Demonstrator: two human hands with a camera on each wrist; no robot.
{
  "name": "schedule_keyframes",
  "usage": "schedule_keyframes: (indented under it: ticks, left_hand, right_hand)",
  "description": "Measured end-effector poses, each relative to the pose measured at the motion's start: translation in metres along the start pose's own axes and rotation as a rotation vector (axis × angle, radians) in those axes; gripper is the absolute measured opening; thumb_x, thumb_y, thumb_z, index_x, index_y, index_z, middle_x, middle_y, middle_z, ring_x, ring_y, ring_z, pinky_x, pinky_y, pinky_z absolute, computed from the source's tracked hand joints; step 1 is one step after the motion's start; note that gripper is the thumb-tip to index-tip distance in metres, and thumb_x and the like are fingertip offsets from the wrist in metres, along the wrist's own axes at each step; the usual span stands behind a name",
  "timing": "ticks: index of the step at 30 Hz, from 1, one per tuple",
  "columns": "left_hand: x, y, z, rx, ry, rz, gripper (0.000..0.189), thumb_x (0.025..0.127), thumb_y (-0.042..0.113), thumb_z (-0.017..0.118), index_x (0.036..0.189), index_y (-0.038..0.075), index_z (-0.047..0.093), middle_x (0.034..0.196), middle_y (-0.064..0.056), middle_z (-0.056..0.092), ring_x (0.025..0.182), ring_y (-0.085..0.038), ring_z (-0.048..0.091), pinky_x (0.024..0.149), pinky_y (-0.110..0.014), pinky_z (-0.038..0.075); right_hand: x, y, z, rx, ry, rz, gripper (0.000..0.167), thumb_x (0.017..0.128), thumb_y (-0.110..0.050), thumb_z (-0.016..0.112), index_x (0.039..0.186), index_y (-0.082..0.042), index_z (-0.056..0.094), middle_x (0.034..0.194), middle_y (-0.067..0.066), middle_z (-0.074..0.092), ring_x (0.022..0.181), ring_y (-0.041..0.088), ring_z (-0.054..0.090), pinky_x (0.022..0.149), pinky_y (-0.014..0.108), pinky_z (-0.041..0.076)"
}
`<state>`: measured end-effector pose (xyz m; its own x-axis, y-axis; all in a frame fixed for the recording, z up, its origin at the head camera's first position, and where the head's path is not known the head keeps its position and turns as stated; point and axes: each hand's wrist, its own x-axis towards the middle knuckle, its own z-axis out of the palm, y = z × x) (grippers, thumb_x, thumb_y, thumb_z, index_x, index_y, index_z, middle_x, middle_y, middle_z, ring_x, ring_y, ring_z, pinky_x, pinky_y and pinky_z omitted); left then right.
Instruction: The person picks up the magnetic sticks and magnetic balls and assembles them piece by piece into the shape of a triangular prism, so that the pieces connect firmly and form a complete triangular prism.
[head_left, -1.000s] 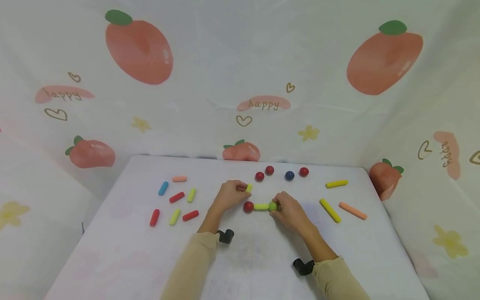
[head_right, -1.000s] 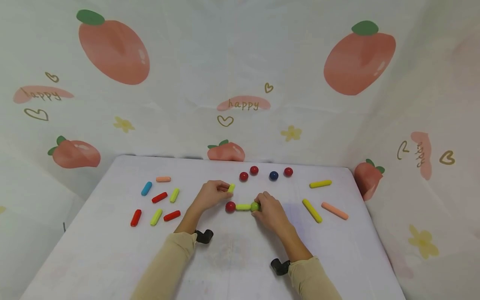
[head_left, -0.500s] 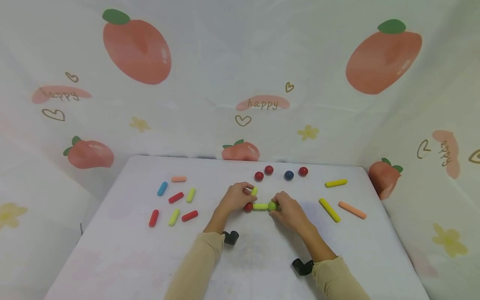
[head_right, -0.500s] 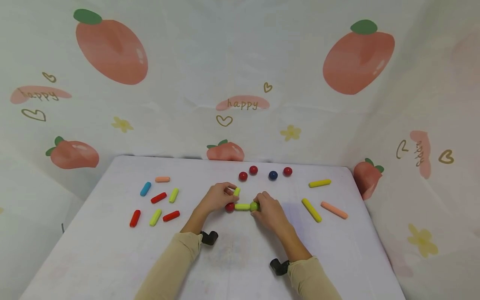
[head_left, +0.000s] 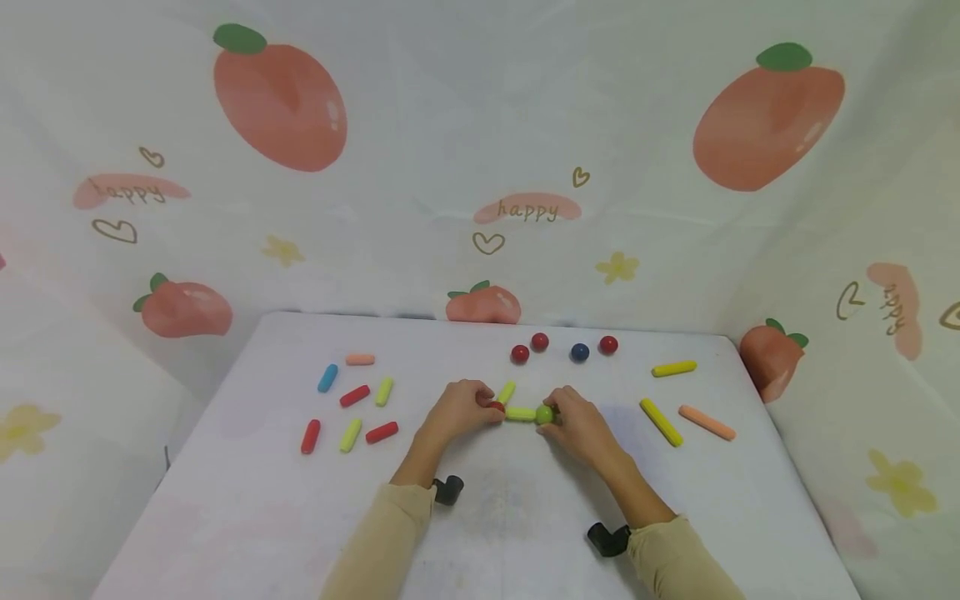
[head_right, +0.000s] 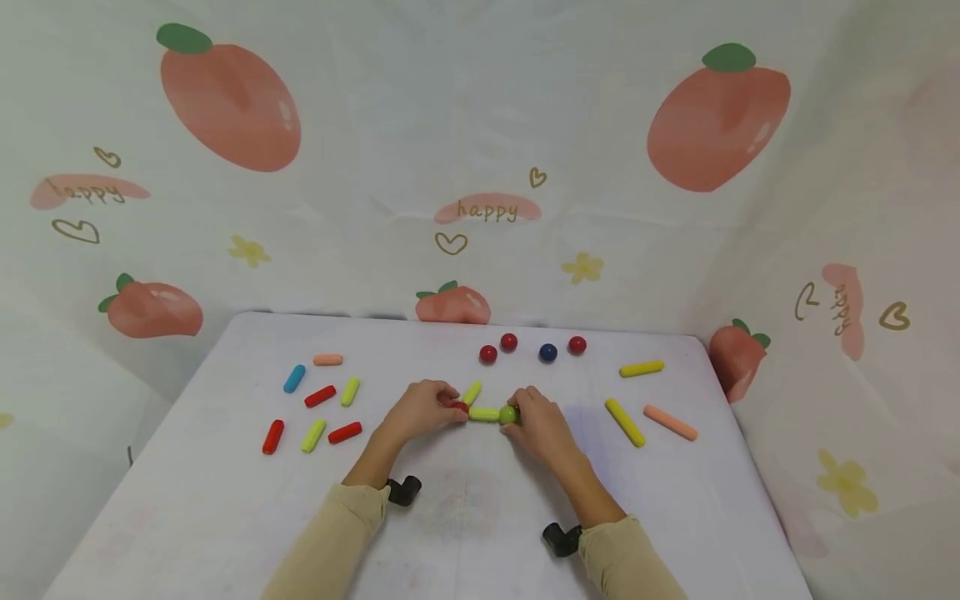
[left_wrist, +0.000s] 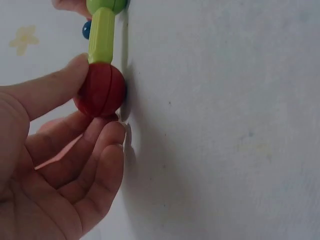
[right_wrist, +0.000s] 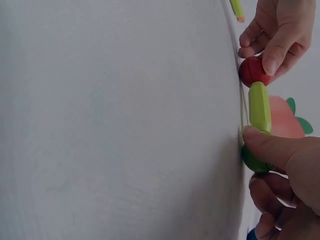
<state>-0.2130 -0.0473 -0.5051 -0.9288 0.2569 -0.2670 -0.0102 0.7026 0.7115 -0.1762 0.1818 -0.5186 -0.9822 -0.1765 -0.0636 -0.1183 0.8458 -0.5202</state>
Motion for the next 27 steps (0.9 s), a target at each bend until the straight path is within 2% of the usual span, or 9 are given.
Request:
schedule_keyframes:
  ticks: [4,9,12,15,18,22,24,27]
  left_hand:
    - [-0.006,0.002,0.001,0.029,0.007,-0.028,0.032,0.083,0.030,0.085,0.107,0.012,0.075,0.092,0.001,0.071,0.086,-0.015,0.062,0.085,-0.036,0.055]
    - [-0.013,0.005,0.003,0.016,0.021,-0.057,0.031,0.082,0.027,0.086,0.107,0.012,0.077,0.092,0.001,0.070,0.087,-0.017,0.061,0.085,-0.036,0.055]
    - [-0.015,0.005,0.005,0.002,0.032,-0.067,0.032,0.082,0.027,0.086,0.109,0.012,0.076,0.093,0.000,0.070,0.088,-0.017,0.061,0.085,-0.036,0.056]
    - [-0.016,0.004,0.007,-0.001,0.041,-0.067,0.033,0.083,0.027,0.085,0.111,0.011,0.076,0.094,0.000,0.071,0.089,-0.017,0.062,0.085,-0.037,0.056]
    - [-0.016,0.003,0.008,-0.002,0.051,-0.061,0.034,0.083,0.027,0.085,0.112,0.010,0.077,0.094,0.000,0.072,0.089,-0.017,0.062,0.086,-0.037,0.057]
    - [-0.016,0.003,0.009,-0.017,0.066,-0.052,0.034,0.083,0.026,0.085,0.112,0.010,0.077,0.093,0.000,0.074,0.089,-0.015,0.064,0.086,-0.037,0.057]
    - [-0.017,0.002,0.010,-0.022,0.072,-0.050,0.034,0.083,0.026,0.085,0.112,0.010,0.077,0.093,0.001,0.074,0.089,-0.015,0.064,0.086,-0.037,0.057]
    - [-0.018,0.001,0.011,-0.027,0.079,-0.044,0.034,0.083,0.026,0.085,0.112,0.010,0.078,0.093,0.001,0.074,0.089,-0.015,0.064,0.086,-0.037,0.057]
  right_hand:
    - [0.002,0.001,-0.001,0.015,-0.047,0.000,0.039,0.084,-0.024,0.084,0.116,-0.013,0.065,0.102,0.000,0.062,0.091,0.013,0.059,0.091,0.036,0.056]
    - [0.011,0.004,-0.015,0.072,-0.147,0.041,0.041,0.090,-0.038,0.077,0.123,-0.015,0.066,0.103,0.000,0.066,0.092,0.015,0.059,0.087,0.037,0.055]
    - [0.025,0.003,-0.025,0.087,-0.140,0.042,0.044,0.096,-0.041,0.070,0.129,-0.014,0.064,0.107,0.003,0.067,0.094,0.019,0.060,0.088,0.039,0.055]
    - [0.045,0.001,-0.029,0.062,-0.095,-0.022,0.047,0.099,-0.036,0.067,0.138,-0.011,0.059,0.119,0.009,0.065,0.104,0.024,0.063,0.097,0.044,0.056]
    - [0.065,-0.003,-0.029,0.008,-0.065,-0.123,0.050,0.100,-0.024,0.066,0.145,-0.007,0.054,0.134,0.015,0.060,0.118,0.030,0.062,0.106,0.049,0.052]
    - [0.085,-0.010,-0.026,-0.035,-0.070,-0.251,0.051,0.098,-0.008,0.065,0.146,-0.002,0.051,0.142,0.021,0.054,0.127,0.036,0.057,0.111,0.051,0.047]
    - [0.091,-0.013,-0.024,-0.040,-0.085,-0.269,0.050,0.097,-0.006,0.065,0.145,-0.001,0.052,0.142,0.021,0.054,0.129,0.036,0.057,0.112,0.051,0.046]
    - [0.095,-0.016,-0.022,-0.061,-0.112,-0.231,0.047,0.097,-0.008,0.067,0.143,-0.004,0.056,0.139,0.018,0.056,0.125,0.033,0.059,0.111,0.048,0.048]
